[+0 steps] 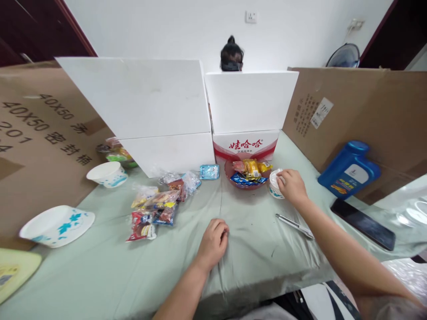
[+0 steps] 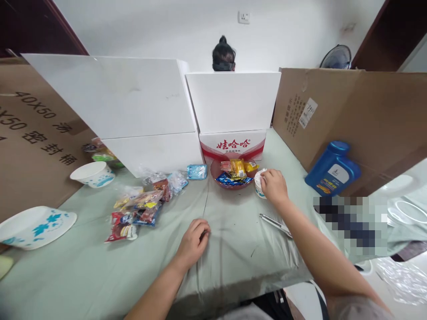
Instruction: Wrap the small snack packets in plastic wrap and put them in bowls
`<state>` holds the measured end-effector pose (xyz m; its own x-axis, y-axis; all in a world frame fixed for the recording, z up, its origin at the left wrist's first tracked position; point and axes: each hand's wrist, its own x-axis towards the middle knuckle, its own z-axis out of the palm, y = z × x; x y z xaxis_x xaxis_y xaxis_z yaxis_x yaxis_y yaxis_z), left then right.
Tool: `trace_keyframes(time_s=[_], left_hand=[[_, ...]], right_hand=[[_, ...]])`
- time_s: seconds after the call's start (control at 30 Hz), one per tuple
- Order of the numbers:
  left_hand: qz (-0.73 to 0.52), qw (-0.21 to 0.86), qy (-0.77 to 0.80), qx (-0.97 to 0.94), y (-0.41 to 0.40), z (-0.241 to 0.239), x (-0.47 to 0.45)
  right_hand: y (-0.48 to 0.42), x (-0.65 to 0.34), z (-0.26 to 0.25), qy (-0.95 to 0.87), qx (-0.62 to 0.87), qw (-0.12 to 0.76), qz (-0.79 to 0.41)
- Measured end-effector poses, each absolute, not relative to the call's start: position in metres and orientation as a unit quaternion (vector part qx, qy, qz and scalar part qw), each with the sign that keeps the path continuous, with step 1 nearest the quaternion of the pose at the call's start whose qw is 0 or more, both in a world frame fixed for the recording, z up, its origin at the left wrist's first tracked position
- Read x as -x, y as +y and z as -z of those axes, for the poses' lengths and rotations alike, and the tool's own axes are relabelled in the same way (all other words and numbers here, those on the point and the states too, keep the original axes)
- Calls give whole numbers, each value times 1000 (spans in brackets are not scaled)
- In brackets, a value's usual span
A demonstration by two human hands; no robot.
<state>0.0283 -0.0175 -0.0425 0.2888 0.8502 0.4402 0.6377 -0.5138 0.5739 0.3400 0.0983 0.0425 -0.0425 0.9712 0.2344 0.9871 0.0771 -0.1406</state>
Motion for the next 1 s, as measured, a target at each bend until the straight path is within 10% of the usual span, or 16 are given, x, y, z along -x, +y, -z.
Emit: trace_keyframes(time_s=[0.27,1.0], left_hand=[[-352,106,468,-804,-16,45,-29],[-193,40,508,-839,-64,50,-31]], right_hand=[[149,-342,-50,-738,665,-52,-101],[-35,-333,37,-748,654,105,42]])
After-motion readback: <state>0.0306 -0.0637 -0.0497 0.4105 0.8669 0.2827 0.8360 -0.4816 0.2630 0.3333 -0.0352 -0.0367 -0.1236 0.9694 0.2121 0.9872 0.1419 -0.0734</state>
